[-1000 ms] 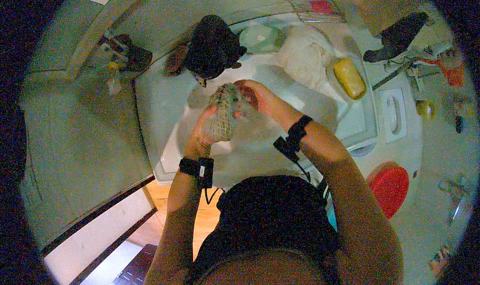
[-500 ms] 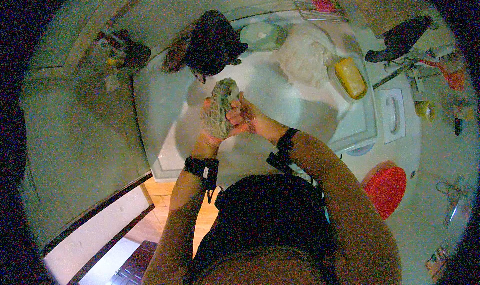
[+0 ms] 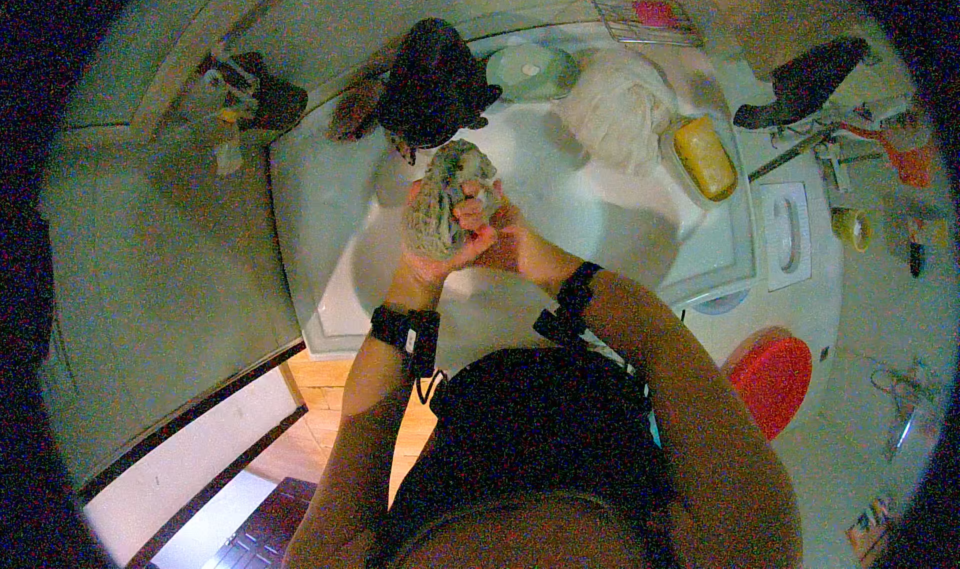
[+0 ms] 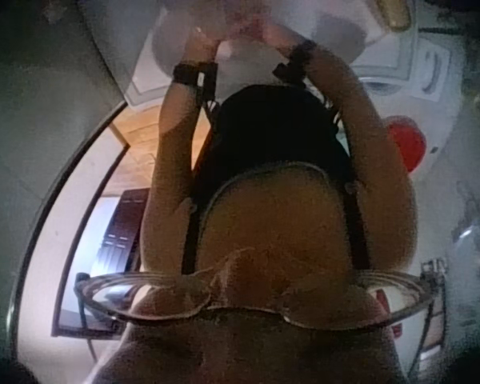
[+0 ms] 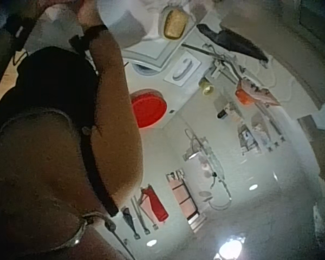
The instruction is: Washing a mesh bag and a plastic container in a bathroom sink.
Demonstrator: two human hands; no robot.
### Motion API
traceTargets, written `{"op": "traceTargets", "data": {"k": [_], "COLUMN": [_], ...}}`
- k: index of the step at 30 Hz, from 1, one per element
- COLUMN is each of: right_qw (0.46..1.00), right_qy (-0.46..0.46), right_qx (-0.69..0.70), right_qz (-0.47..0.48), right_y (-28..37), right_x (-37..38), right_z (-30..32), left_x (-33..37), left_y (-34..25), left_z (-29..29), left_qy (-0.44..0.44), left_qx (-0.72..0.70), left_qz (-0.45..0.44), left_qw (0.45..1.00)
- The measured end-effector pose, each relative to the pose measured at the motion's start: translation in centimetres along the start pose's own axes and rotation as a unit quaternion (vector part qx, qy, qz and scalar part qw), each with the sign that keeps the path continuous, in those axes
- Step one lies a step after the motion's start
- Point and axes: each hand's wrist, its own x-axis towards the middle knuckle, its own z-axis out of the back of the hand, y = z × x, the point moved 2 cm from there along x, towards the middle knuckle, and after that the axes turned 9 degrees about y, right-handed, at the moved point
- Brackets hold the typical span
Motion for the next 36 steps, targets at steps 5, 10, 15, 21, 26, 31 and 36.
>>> {"op": "traceTargets", "data": {"k": [5, 10, 15, 21, 26, 31, 36], "right_qw": [0.993, 0.94, 0.916, 0.887, 0.844, 0.914, 0.977], "right_qy": [0.037, -0.072, -0.059, -0.137, -0.269, -0.24, -0.057], "right_qx": [-0.101, -0.335, -0.395, -0.434, -0.442, -0.324, -0.2], "right_qz": [0.052, -0.006, 0.029, 0.078, 0.136, 0.043, -0.054], "right_y": [1.2, 2.5, 3.2, 3.3, 3.8, 3.5, 7.2], "right_x": [-0.2, -0.1, 1.2, 2.8, 1.6, -0.3, -2.2], "right_z": [-10.8, -10.8, -8.5, -5.4, -4.2, -7.6, -7.3], "left_x": [-1.4, -3.9, -2.1, 0.0, 0.5, -0.4, -3.2], "left_y": [0.7, 0.3, -0.2, -0.9, -0.2, -0.4, -1.0], "left_z": [0.0, 2.3, 1.6, 3.5, 5.3, 3.8, 1.1], "left_qy": [-0.116, -0.216, -0.325, -0.366, -0.321, -0.227, -0.208], "left_qx": [0.081, 0.186, 0.522, 0.854, 0.923, 0.899, 0.55], "left_qz": [-0.03, -0.057, 0.074, 0.102, 0.082, 0.08, 0.059], "left_qw": [0.989, 0.957, 0.785, 0.356, 0.197, 0.366, 0.807]}}
